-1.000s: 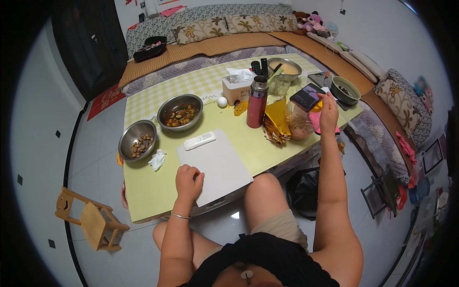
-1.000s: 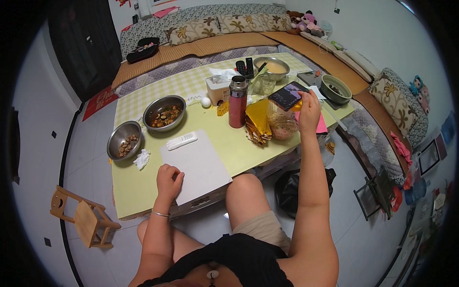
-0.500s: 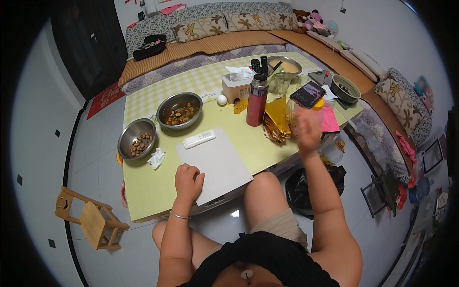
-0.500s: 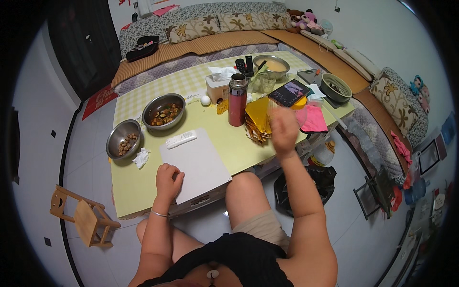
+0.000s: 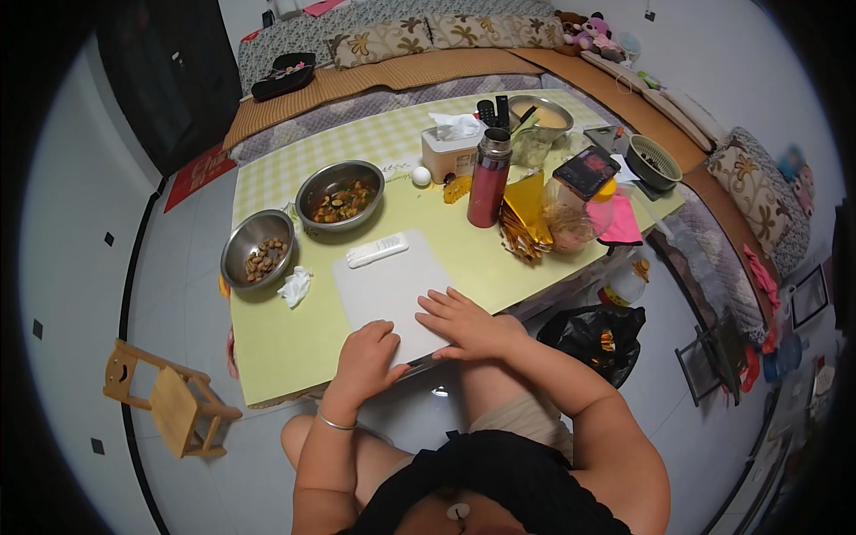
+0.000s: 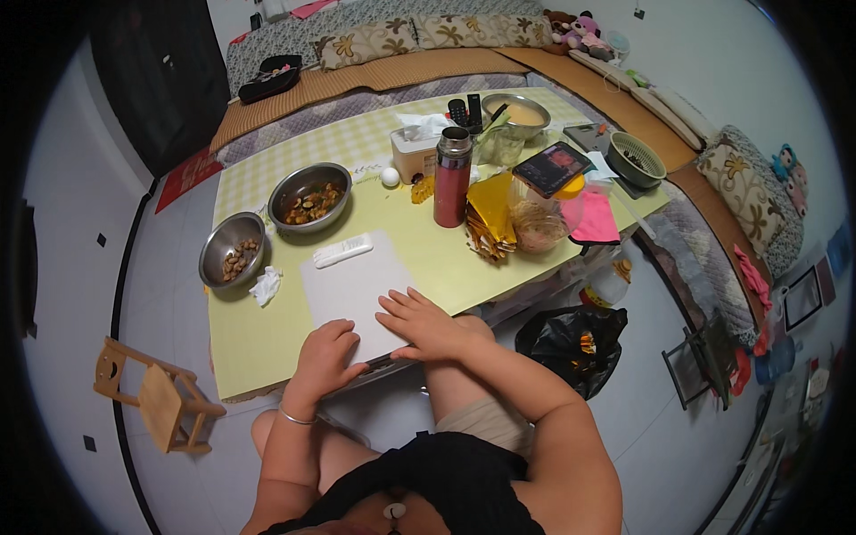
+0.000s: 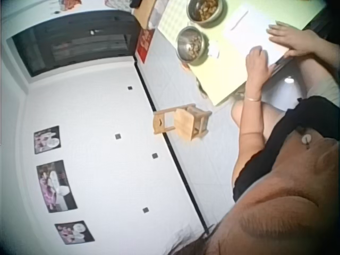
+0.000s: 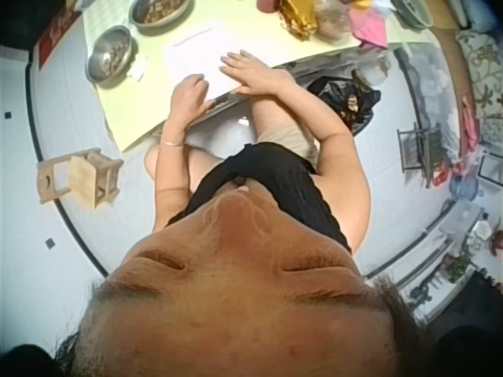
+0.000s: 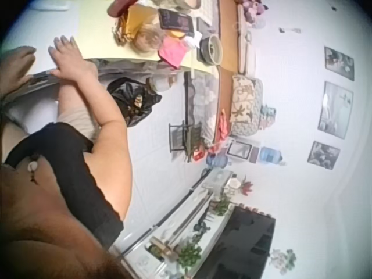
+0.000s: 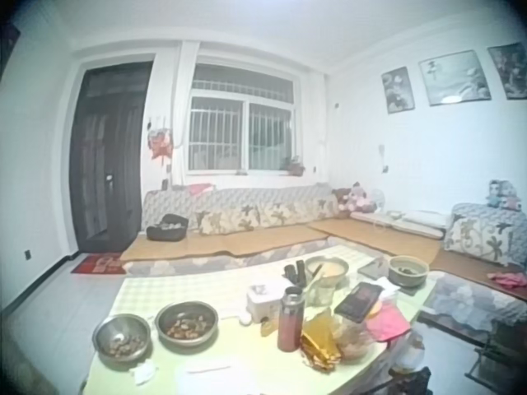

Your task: The person sits on the floor and folds multiple sheets of gold-colored paper into small triangular shapes using a white rectangular board as a guide. The person repeatedly folds the paper in half and then folds the corners to create a specific shape, placing the finished items on the table.

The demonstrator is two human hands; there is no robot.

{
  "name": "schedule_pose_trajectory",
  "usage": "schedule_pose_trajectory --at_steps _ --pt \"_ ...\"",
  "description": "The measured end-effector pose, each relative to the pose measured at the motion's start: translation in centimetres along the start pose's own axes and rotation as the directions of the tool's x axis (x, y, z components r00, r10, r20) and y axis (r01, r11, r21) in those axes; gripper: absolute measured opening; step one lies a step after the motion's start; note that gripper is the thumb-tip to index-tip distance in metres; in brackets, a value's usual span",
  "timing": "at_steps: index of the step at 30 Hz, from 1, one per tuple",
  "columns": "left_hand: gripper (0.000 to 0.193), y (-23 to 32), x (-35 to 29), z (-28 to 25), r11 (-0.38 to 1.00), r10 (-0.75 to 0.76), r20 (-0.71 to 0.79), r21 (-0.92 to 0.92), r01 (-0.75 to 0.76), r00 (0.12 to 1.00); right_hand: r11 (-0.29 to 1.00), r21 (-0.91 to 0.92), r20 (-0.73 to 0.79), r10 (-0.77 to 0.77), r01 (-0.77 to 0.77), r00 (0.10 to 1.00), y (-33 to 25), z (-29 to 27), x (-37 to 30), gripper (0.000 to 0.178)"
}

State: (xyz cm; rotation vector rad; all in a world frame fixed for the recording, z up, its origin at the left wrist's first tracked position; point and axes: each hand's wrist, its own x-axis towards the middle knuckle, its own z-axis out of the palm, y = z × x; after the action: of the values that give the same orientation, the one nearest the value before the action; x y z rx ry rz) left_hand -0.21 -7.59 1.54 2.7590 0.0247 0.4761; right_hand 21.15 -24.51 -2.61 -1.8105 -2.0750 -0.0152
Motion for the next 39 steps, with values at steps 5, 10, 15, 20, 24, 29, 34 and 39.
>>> schedule_pose_trajectory --at_steps 5,10,15,20,24,29,34,39 --pt "0.022 -1.0 -0.8 0.3 0.990 -0.021 -0.016 -0.137 0.019 1.000 0.996 0.086 0.014 -0.005 0.004 1.000 0.8 -0.3 -0.2 0.062" --pt "0.012 -1.9 -1.1 1.3 0.946 -0.199 -0.059 -0.271 0.176 0.978 0.941 0.329 -0.061 0.108 -0.083 0.992 1.6 -0.9 -0.5 0.031" --pt "0.019 -2.4 -0.4 1.7 0.738 -0.512 -0.039 -0.531 0.416 0.858 0.721 0.640 -0.122 0.438 -0.267 0.891 3.0 -0.6 0.2 0.022" --pt "0.034 -4.4 -0.3 2.3 0.806 -0.514 -0.206 -0.448 0.386 0.833 0.598 0.679 -0.104 0.651 -0.425 0.752 4.5 0.8 2.2 0.016" --pt "0.050 -6.3 -0.4 4.2 0.591 -0.710 -0.228 -0.707 0.388 0.667 0.609 0.594 -0.191 0.742 -0.526 0.642 3.2 1.1 4.7 0.022" --pt "0.064 -5.6 0.6 4.1 0.712 -0.699 -0.314 -0.383 0.588 0.642 0.741 0.232 -0.357 0.668 -0.630 0.654 2.3 1.3 5.0 0.022" --pt "0.060 -5.9 0.7 4.4 0.774 -0.628 -0.397 -0.229 0.590 0.670 0.705 0.221 -0.302 0.706 -0.674 0.640 2.7 1.4 5.4 0.024" --pt "0.057 -6.3 0.9 4.6 0.754 -0.654 -0.389 -0.268 0.600 0.648 0.705 0.223 -0.325 0.705 -0.674 0.630 2.9 1.6 5.3 0.029"
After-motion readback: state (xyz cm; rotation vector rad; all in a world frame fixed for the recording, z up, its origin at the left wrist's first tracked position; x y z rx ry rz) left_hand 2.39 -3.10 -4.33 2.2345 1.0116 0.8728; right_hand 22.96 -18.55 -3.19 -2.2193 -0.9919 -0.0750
